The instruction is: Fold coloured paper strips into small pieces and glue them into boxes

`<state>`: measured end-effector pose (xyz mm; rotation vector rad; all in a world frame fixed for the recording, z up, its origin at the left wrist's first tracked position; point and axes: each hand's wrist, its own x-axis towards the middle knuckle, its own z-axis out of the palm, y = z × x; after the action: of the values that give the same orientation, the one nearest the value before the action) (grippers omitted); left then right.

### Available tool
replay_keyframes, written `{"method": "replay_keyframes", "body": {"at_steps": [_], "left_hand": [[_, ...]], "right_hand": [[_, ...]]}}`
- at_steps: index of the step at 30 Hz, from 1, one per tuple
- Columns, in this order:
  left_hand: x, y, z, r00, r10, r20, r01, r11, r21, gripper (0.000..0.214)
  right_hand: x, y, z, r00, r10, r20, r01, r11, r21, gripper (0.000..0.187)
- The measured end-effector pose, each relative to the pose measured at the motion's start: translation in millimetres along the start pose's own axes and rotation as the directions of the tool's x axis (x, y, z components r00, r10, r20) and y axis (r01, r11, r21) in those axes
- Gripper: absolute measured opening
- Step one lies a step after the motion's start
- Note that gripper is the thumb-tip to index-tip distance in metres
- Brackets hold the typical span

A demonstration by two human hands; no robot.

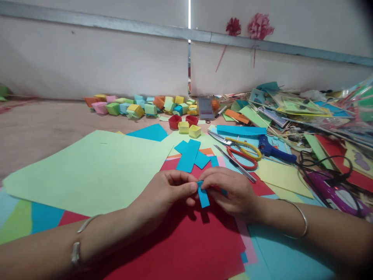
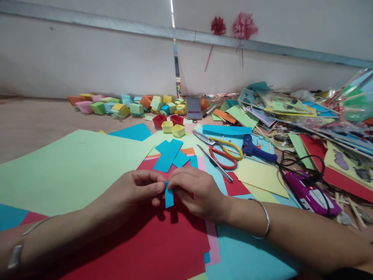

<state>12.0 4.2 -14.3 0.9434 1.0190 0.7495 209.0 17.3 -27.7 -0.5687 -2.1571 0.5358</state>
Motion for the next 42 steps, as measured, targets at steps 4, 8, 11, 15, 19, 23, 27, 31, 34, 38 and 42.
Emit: {"method": "replay_keyframes", "body": {"at_steps": [4, 8, 11, 15, 19, 23, 27, 31, 34, 38, 42], "left_hand": [[0, 0, -0.6, 1.0, 0.023, 0.014, -0.023, 1.0, 0.001, 0.022], [0, 1, 1.6, 1.0, 0.009, -0.01, -0.009, 1.0, 0.011, 0.023], [0, 1, 3.2, 1.0, -0.001, -0.02, 0.002, 1.0, 0.028, 0.026], [-2, 1, 3.4, 0.999, 0.032, -0.014, -0.031, 0.996, 0.082, 0.022], [-2, 3, 4.6, 0.998, 0.053, -0.028, -0.049, 0.992, 0.119, 0.018], [-4, 7, 8.8, 0.994, 0.092, -0.066, -0.076, 0.976, 0.206, 0.014], [-6, 9, 12.3, 0.988, 0.126, -0.086, -0.1, 0.961, 0.258, 0.011], [-7, 6, 12.9, 0.985, 0.146, -0.093, -0.118, 0.959, 0.257, 0.012], [-7, 6, 12.7, 0.982, 0.148, -0.115, -0.116, 0.962, 0.249, 0.015], [-6, 7, 11.0, 0.984, 0.139, -0.111, -0.104, 0.956, 0.273, 0.019], [-4, 8, 8.5, 0.992, 0.107, -0.067, -0.083, 0.952, 0.294, 0.02]], "right_hand": [[0, 0, 0, 0.999, 0.045, -0.029, -0.044, 0.999, 0.004, 0.013], [0, -5, 2, 0.984, 0.172, -0.051, -0.169, 0.984, 0.055, 0.011], [0, -8, 4, 0.955, 0.289, -0.066, -0.281, 0.954, 0.108, 0.007], [-2, -9, 6, 0.936, 0.346, -0.065, -0.332, 0.928, 0.17, 0.005], [-3, -9, 7, 0.91, 0.41, -0.054, -0.39, 0.894, 0.221, 0.004], [-1, -10, 7, 0.885, 0.465, -0.027, -0.445, 0.86, 0.249, 0.004], [-1, -11, 6, 0.888, 0.458, -0.036, -0.436, 0.866, 0.245, 0.004], [-3, -9, 8, 0.89, 0.455, -0.036, -0.435, 0.869, 0.238, 0.003], [-4, -8, 10, 0.894, 0.446, -0.046, -0.425, 0.876, 0.23, 0.004], [-3, -9, 11, 0.897, 0.44, -0.037, -0.417, 0.872, 0.255, 0.007], [-1, -10, 10, 0.909, 0.415, -0.034, -0.398, 0.889, 0.226, 0.005]]}}
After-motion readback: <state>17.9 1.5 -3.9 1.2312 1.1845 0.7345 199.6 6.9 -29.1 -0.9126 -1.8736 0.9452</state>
